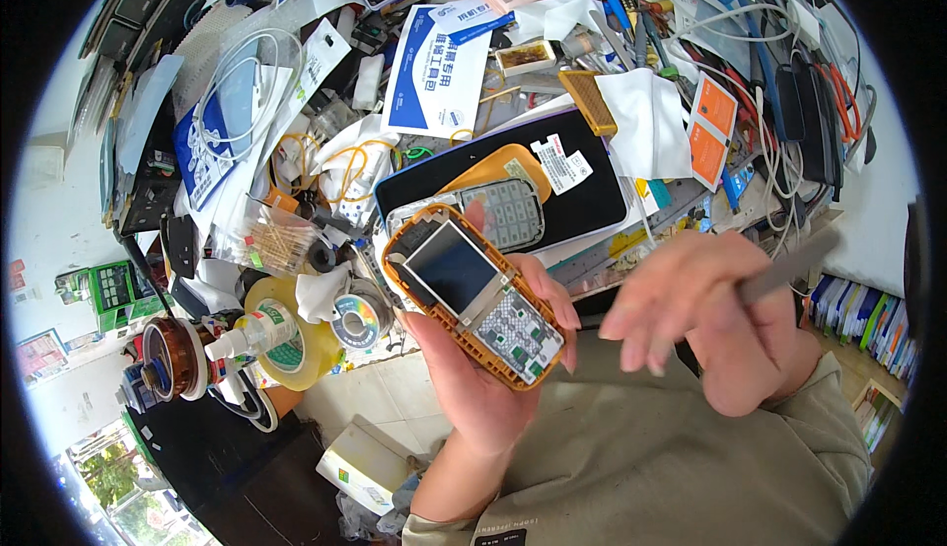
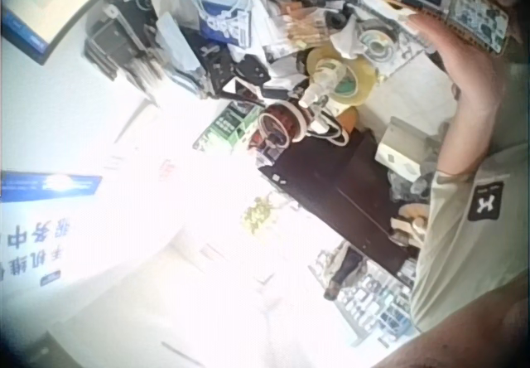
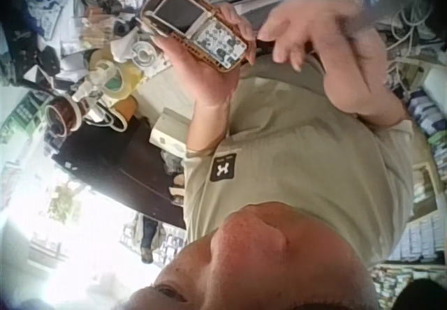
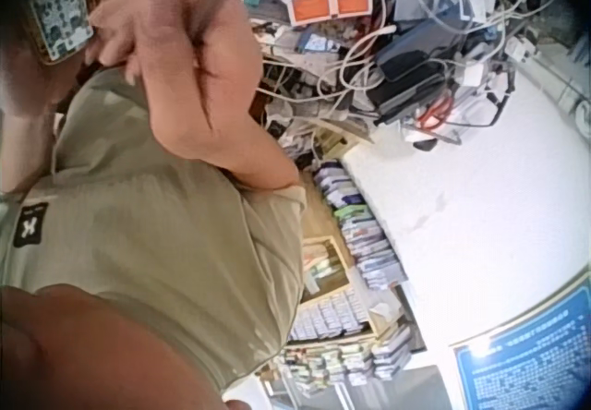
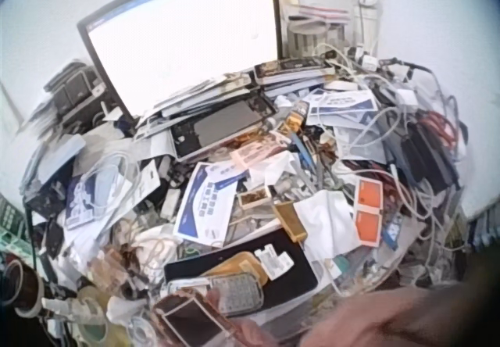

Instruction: The person disassembles a yellow mobile phone by removing the back cover, battery, and internal components. They use tweezers to carefully extract the motherboard and other parts, placing them on a cluttered workbench.

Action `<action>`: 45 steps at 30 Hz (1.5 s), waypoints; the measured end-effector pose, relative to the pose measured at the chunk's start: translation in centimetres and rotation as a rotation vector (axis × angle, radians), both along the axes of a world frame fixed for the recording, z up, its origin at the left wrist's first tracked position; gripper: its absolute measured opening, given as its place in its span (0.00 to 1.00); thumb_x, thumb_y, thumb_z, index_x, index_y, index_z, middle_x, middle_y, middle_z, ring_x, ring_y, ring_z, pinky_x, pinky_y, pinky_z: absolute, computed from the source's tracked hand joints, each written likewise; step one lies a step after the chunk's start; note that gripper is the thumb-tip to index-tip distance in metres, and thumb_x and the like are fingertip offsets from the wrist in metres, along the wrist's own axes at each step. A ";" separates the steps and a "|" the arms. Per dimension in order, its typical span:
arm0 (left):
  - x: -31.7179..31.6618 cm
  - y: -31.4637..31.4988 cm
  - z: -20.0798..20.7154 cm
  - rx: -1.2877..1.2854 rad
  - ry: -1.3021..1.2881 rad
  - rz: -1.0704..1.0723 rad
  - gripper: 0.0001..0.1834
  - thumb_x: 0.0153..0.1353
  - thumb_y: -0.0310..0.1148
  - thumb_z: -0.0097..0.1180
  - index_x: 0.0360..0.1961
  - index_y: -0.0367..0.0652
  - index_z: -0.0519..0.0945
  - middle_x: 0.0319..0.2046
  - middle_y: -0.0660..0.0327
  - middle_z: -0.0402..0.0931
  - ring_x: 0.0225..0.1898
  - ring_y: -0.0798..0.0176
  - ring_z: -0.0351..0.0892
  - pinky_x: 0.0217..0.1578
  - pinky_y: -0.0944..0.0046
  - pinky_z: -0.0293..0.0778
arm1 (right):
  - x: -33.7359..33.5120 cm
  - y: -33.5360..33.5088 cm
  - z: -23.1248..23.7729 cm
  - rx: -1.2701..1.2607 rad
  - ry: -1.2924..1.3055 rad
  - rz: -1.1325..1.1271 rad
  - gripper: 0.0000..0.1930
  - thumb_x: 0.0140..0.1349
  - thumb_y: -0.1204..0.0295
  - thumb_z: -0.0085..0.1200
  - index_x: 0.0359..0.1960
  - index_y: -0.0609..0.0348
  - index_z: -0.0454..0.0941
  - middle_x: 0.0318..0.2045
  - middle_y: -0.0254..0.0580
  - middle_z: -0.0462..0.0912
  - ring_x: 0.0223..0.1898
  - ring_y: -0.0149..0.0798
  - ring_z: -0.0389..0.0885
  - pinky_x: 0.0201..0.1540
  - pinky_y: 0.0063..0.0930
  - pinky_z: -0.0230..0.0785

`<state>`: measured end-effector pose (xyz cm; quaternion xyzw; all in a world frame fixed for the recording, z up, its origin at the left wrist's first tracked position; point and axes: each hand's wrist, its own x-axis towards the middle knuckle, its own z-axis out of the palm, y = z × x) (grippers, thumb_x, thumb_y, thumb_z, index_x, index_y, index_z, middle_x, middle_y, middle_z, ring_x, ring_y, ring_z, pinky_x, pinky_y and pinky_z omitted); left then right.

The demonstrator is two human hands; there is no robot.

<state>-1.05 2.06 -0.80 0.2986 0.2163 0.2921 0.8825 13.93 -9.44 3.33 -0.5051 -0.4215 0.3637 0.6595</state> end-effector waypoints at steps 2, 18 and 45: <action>-0.5 0.4 0.7 0.240 0.252 -0.022 0.53 0.68 0.76 0.28 0.78 0.44 0.48 0.41 0.57 0.75 0.37 0.62 0.79 0.27 0.65 0.76 | -0.1 0.6 0.2 -0.070 -0.039 0.032 0.11 0.74 0.73 0.42 0.46 0.65 0.77 0.38 0.49 0.82 0.25 0.26 0.73 0.30 0.21 0.67; -1.3 2.7 3.3 0.581 0.506 -0.079 0.31 0.80 0.44 0.38 0.76 0.39 0.53 0.54 0.54 0.75 0.49 0.60 0.81 0.44 0.60 0.82 | -1.7 2.9 -3.1 -0.152 -0.151 -0.032 0.26 0.54 0.73 0.68 0.56 0.63 0.77 0.43 0.48 0.86 0.44 0.46 0.87 0.46 0.35 0.79; -0.4 2.6 2.4 -0.171 0.047 -0.163 0.30 0.78 0.54 0.38 0.63 0.39 0.72 0.51 0.49 0.83 0.50 0.55 0.86 0.47 0.54 0.84 | 1.4 3.8 -4.0 0.296 -0.753 -0.354 0.09 0.55 0.79 0.66 0.39 0.62 0.84 0.35 0.44 0.87 0.29 0.42 0.86 0.28 0.29 0.77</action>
